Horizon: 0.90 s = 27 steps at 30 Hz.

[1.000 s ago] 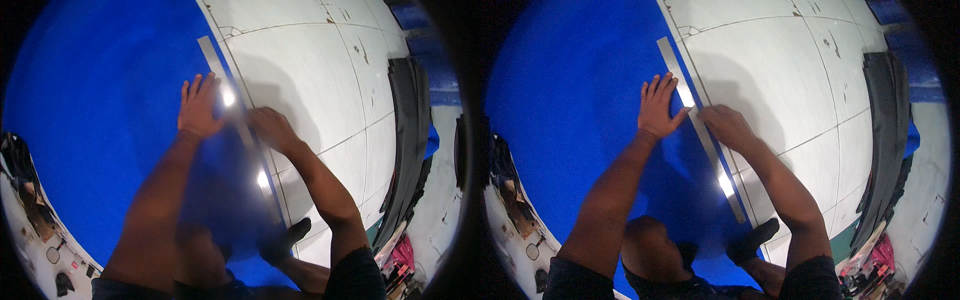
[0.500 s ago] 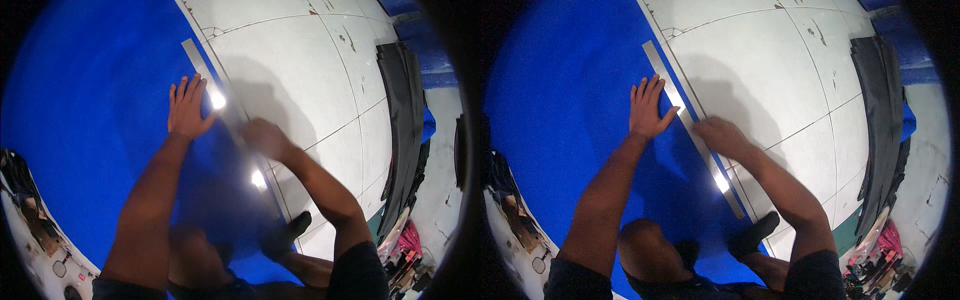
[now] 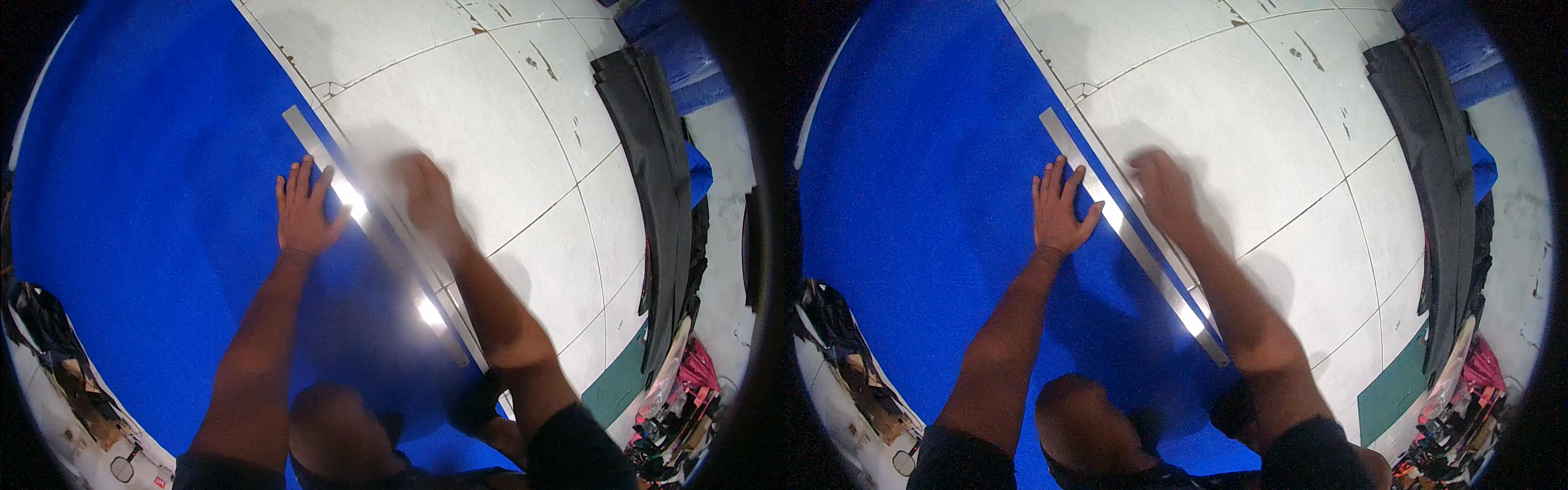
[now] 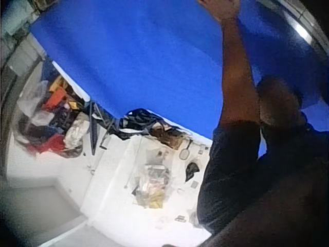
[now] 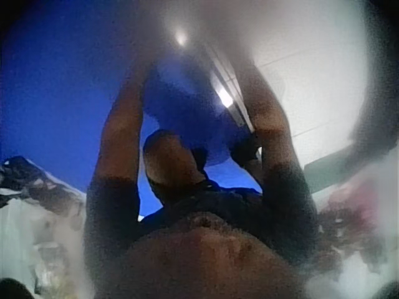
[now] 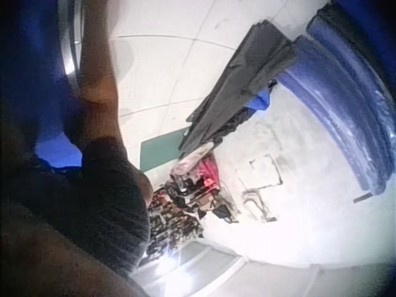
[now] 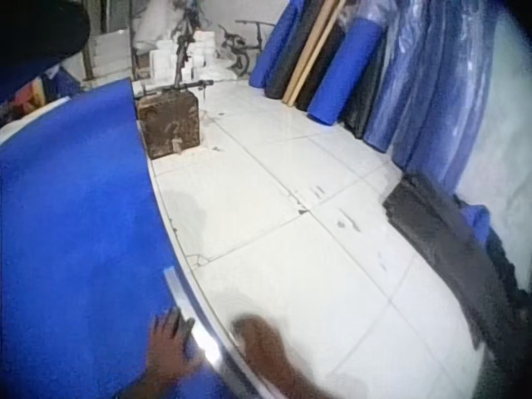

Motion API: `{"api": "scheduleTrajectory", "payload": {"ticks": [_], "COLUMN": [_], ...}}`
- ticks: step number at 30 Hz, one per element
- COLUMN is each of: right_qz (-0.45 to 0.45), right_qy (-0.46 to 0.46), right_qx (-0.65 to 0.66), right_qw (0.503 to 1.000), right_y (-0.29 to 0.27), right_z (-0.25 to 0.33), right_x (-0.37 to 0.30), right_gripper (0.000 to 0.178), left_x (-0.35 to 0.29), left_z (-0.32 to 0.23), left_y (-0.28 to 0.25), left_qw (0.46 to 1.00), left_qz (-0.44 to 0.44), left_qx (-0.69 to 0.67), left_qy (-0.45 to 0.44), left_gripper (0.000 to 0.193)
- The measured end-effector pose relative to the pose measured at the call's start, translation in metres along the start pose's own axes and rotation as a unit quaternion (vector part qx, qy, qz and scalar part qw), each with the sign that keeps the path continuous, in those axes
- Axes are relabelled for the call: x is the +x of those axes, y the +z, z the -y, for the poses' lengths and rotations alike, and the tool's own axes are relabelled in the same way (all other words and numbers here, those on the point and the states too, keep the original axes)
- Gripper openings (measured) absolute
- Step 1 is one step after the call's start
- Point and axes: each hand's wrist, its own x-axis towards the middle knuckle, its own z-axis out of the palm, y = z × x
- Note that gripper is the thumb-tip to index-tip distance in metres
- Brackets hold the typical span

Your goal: The person measures and cuts a large blue fabric sheet laid out on a tiled floor. Using a metal ruler and a cutting tool, the person aligns the ruler to create straight lines and cuts the fabric into sections.

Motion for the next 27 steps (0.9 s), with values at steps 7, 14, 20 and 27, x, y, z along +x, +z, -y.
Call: {"api": "scheduleTrajectory", "payload": {"ticks": [7, 14, 20, 27], "right_qz": [0.014, -0.017, 0.043, 0.142], "right_qy": [0.255, 0.210, 0.285, 0.302], "right_qx": [-0.117, -0.233, -0.217, -0.154], "right_qw": [0.960, 0.949, 0.933, 0.930], "right_y": [-0.023, -0.021, -0.023, -0.143], "right_z": [0.024, 0.024, 0.028, 0.078], "right_x": [-0.232, -0.242, -0.218, -0.186], "right_gripper": [0.025, 0.038, 0.027, 0.030], "left_x": [0.000, 0.005, 0.017, -0.045], "left_z": [-0.006, -0.015, -0.011, -0.098], "left_y": [0.006, 0.011, -0.006, -0.119], "left_qw": [0.998, 0.994, 0.997, 0.952], "left_qz": [-0.036, -0.064, -0.064, 0.004], "left_qx": [-0.059, -0.086, -0.038, -0.266], "left_qy": [0.002, -0.009, -0.026, -0.150], "left_gripper": [0.064, 0.068, 0.063, 0.052]}}
